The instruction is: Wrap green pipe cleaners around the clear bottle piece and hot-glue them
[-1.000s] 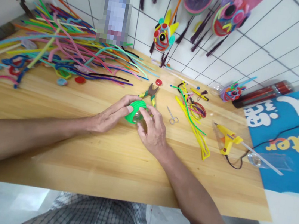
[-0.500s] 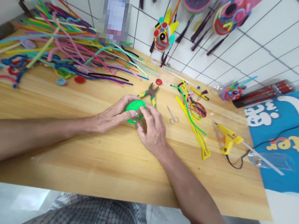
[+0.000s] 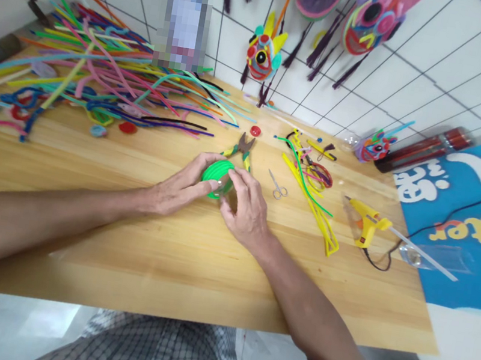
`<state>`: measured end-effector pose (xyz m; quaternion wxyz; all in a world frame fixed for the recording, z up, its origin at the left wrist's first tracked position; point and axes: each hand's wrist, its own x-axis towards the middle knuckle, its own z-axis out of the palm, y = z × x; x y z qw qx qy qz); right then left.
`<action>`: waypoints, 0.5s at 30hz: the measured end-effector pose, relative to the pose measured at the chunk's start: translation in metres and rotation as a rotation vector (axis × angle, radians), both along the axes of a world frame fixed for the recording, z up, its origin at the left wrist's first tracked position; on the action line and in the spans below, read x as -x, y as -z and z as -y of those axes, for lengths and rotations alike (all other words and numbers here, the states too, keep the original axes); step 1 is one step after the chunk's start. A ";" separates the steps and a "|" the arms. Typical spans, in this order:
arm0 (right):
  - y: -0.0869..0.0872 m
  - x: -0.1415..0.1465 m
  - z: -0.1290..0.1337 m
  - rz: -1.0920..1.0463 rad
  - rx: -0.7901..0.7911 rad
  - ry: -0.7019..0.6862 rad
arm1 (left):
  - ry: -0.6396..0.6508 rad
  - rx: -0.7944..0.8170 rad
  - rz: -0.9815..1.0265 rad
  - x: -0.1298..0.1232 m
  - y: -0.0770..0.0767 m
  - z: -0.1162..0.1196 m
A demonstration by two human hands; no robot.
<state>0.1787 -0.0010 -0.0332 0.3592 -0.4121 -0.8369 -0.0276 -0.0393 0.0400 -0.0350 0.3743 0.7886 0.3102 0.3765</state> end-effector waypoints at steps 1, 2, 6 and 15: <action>0.000 0.000 0.000 -0.004 0.003 -0.004 | 0.001 -0.005 -0.002 0.000 0.000 0.000; 0.000 0.000 0.000 -0.010 0.004 -0.008 | 0.006 -0.011 -0.005 0.000 0.000 0.000; 0.000 -0.001 0.000 -0.024 -0.004 -0.019 | 0.041 -0.063 -0.009 0.001 0.002 -0.002; -0.002 -0.002 -0.001 -0.012 0.017 -0.003 | 0.053 -0.106 -0.029 0.000 0.001 -0.001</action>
